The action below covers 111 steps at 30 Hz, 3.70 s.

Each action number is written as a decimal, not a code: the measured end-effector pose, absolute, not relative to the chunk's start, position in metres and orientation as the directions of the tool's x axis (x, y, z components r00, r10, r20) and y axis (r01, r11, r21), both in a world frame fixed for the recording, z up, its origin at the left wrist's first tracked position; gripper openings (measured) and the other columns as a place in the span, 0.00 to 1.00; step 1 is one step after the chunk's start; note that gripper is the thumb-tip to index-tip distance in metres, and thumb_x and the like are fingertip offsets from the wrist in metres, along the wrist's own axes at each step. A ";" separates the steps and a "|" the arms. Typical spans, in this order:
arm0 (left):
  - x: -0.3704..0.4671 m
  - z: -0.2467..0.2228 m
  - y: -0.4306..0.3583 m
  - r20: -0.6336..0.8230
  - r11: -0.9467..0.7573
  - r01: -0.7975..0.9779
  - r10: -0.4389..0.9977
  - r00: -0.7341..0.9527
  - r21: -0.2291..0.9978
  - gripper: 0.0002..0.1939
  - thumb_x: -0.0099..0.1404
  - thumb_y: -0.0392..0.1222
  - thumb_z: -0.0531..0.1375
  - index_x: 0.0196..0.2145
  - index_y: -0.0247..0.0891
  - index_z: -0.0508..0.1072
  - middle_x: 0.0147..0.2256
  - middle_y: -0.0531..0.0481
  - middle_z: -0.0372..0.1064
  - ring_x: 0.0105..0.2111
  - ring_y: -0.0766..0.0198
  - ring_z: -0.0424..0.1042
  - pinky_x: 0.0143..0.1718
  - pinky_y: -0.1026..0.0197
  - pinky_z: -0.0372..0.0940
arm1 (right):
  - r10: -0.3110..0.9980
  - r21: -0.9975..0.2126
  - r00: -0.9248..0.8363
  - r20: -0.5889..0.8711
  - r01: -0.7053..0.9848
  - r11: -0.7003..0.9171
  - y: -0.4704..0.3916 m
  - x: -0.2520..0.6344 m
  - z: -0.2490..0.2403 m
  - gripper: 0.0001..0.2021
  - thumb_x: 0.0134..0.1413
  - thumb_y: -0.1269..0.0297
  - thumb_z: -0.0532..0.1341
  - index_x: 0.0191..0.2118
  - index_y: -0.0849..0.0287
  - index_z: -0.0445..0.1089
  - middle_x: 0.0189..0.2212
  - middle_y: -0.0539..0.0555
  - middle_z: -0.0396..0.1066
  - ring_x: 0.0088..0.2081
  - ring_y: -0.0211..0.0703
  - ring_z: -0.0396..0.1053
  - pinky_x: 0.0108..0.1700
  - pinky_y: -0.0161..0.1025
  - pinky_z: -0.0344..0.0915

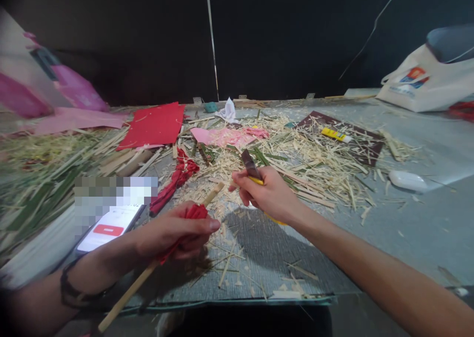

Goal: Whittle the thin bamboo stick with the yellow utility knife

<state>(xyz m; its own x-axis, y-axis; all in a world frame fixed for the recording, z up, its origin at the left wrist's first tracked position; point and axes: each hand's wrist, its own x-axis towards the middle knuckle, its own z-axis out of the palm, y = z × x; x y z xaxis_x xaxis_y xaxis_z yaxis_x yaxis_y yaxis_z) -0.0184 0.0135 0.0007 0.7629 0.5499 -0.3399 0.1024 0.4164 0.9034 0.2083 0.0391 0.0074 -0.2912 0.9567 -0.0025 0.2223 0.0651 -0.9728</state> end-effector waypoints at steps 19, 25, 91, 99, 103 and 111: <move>-0.016 -0.004 0.008 -0.398 0.405 0.173 0.578 0.712 0.898 0.30 0.67 0.59 0.60 0.17 0.39 0.58 0.14 0.58 0.51 0.15 0.72 0.50 0.17 0.62 0.44 | 0.910 -0.993 -0.414 0.006 0.105 0.055 0.024 0.196 0.001 0.17 0.63 0.48 0.63 0.36 0.59 0.68 0.20 0.45 0.61 0.19 0.32 0.54 0.21 0.33 0.49; -0.013 -0.002 0.004 -0.463 0.594 0.026 0.599 0.654 0.804 0.29 0.66 0.61 0.60 0.18 0.41 0.57 0.13 0.60 0.50 0.13 0.71 0.50 0.16 0.63 0.46 | 0.905 -0.983 -0.399 -0.147 -0.040 -0.178 0.030 0.201 0.001 0.26 0.64 0.40 0.52 0.31 0.60 0.68 0.22 0.49 0.61 0.20 0.34 0.53 0.20 0.33 0.48; -0.006 -0.005 0.000 -0.286 0.462 -0.038 0.610 0.739 0.886 0.29 0.72 0.55 0.56 0.17 0.40 0.55 0.13 0.61 0.48 0.12 0.73 0.48 0.15 0.65 0.44 | 0.808 -0.712 -0.542 0.231 0.472 0.520 0.012 0.196 0.005 0.14 0.73 0.59 0.52 0.35 0.59 0.64 0.24 0.47 0.62 0.24 0.35 0.56 0.28 0.35 0.51; -0.009 0.002 -0.001 -0.325 0.441 0.011 0.646 0.691 0.898 0.30 0.69 0.57 0.59 0.16 0.39 0.56 0.13 0.60 0.49 0.13 0.73 0.49 0.16 0.65 0.45 | 0.900 -0.854 -0.329 0.287 0.337 0.396 0.003 0.195 0.005 0.15 0.72 0.53 0.53 0.35 0.57 0.63 0.23 0.45 0.56 0.22 0.34 0.52 0.24 0.35 0.50; -0.012 0.004 0.000 -0.339 0.399 0.100 0.592 0.731 0.912 0.29 0.70 0.58 0.58 0.17 0.39 0.58 0.14 0.59 0.51 0.14 0.72 0.50 0.16 0.65 0.46 | 0.926 -0.877 -0.275 0.259 0.334 0.344 0.001 0.192 0.007 0.10 0.69 0.55 0.59 0.42 0.57 0.65 0.25 0.45 0.59 0.24 0.35 0.53 0.24 0.34 0.52; -0.013 0.010 0.005 -0.377 0.259 0.276 0.577 0.724 0.926 0.28 0.69 0.57 0.58 0.18 0.39 0.60 0.14 0.59 0.54 0.15 0.72 0.52 0.18 0.65 0.48 | 0.968 -0.992 -0.238 0.080 0.072 0.100 0.007 0.195 0.000 0.13 0.64 0.53 0.64 0.42 0.58 0.68 0.17 0.41 0.54 0.16 0.31 0.48 0.17 0.32 0.47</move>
